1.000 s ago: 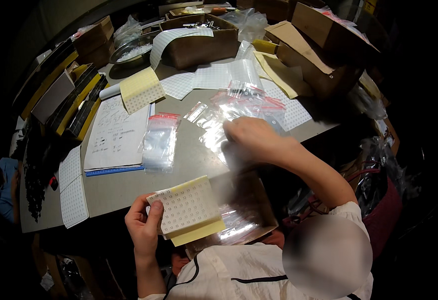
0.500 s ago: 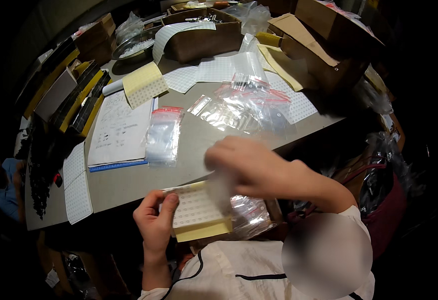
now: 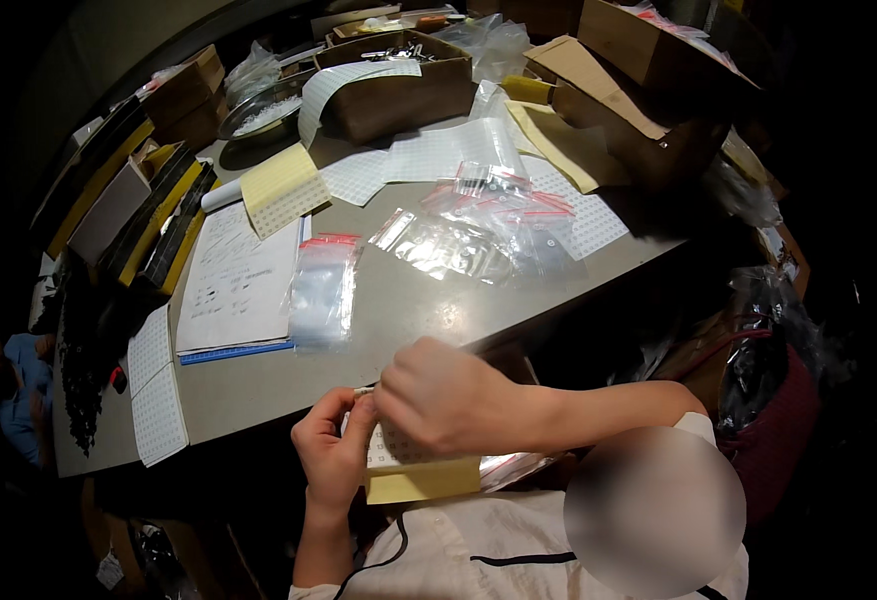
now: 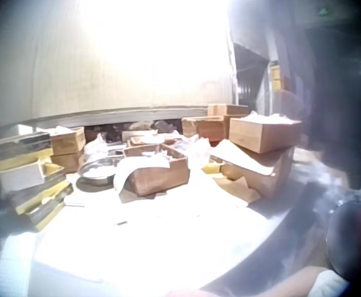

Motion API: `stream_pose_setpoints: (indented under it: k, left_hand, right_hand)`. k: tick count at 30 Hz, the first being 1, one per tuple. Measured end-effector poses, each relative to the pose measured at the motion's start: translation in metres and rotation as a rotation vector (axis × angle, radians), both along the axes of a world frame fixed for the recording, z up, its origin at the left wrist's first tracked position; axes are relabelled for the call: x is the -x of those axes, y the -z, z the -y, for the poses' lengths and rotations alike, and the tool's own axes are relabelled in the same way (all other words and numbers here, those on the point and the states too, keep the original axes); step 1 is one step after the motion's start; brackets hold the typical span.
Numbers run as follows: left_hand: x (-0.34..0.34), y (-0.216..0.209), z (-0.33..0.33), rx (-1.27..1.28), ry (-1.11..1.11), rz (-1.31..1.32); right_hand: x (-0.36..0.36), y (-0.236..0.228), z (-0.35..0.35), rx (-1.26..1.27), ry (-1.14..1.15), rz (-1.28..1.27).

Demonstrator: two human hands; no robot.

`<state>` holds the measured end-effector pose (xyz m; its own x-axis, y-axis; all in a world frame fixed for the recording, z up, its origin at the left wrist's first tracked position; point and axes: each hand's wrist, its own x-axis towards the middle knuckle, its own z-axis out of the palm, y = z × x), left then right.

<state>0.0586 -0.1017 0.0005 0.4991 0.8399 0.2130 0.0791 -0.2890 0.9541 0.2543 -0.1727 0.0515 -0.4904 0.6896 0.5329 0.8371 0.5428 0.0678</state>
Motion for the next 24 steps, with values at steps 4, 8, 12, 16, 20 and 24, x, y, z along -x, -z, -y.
stream_pose_setpoints:
  k: [4,8,12,16,20,24]
  left_hand:
    - [0.005,0.004,-0.008,0.098,-0.023,0.007]
    - [0.016,0.011,-0.014,0.132,-0.084,0.066]
    - [0.025,0.015,-0.016,0.171,-0.099,0.091]
    - [0.025,0.014,-0.014,0.197,-0.097,0.109]
    - [0.027,0.012,-0.014,0.198,-0.084,0.123]
    - [0.03,0.01,-0.015,0.211,-0.067,0.148]
  right_hand:
    - [-0.021,0.001,0.002,0.025,-0.106,-0.03]
    - [-0.086,0.005,-0.015,0.16,0.374,-0.297]
    - [-0.103,0.021,-0.007,0.232,0.508,-0.2]
    - [-0.067,-0.001,0.001,0.416,0.254,-0.377]
    - [-0.094,-0.015,-0.025,0.547,0.433,-0.403]
    - [-0.113,-0.016,-0.047,0.772,0.461,-0.275]
